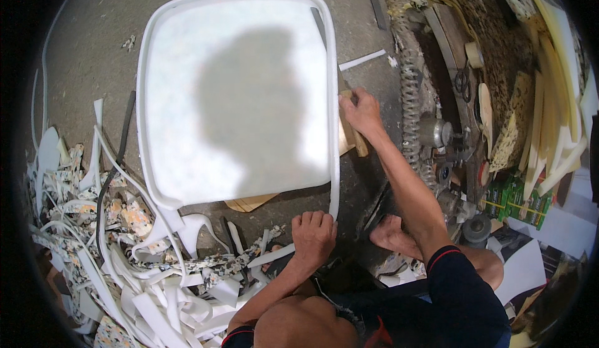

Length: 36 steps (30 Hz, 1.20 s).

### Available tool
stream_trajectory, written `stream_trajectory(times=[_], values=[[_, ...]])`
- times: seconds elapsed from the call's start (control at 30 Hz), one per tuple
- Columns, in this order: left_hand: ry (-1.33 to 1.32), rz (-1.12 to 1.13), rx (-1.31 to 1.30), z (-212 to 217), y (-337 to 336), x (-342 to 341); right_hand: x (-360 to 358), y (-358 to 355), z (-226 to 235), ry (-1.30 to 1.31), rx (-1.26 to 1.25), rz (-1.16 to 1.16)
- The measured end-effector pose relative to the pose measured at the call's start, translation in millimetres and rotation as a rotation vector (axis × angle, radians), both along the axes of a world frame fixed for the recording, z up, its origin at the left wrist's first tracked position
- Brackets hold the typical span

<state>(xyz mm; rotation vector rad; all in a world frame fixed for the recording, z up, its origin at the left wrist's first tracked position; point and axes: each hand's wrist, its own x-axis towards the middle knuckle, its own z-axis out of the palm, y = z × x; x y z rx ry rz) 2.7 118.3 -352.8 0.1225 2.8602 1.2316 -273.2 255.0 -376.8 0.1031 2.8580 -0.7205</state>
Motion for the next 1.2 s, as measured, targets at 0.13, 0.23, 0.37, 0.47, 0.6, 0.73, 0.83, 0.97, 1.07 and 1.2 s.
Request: stream_trajectory(times=[0.13,0.23,0.37,0.47,0.6,0.73,0.83,0.97,1.07,1.2], values=[[0.008,-0.002,-0.01,0,0,-2,15,10,4,0.01,0.008,-0.011],[-0.027,-0.024,-0.004,1,0,-2,7,12,5,-0.023,0.027,0.013],[-0.084,-0.048,0.012,4,-1,-1,-20,6,4,0.01,0.007,0.029],[-0.072,-0.044,0.013,2,-1,-1,-20,11,7,-0.064,0.078,-0.009],[-0.073,-0.03,0.007,0,1,0,-14,24,8,-0.066,0.061,-0.006],[-0.044,-0.01,0.045,3,1,-4,-22,28,-1,-0.007,0.078,-0.023],[-0.046,0.024,0.07,10,-16,-5,-11,40,-8,0.063,0.073,-0.033],[-0.064,0.096,0.022,23,-79,-6,21,75,-7,-0.064,0.038,-0.251],[0.058,0.268,0.103,33,-146,-28,21,79,-10,0.054,-0.158,-0.225],[0.141,0.709,0.036,28,-256,-106,-11,29,-11,0.021,-0.342,-0.203]])
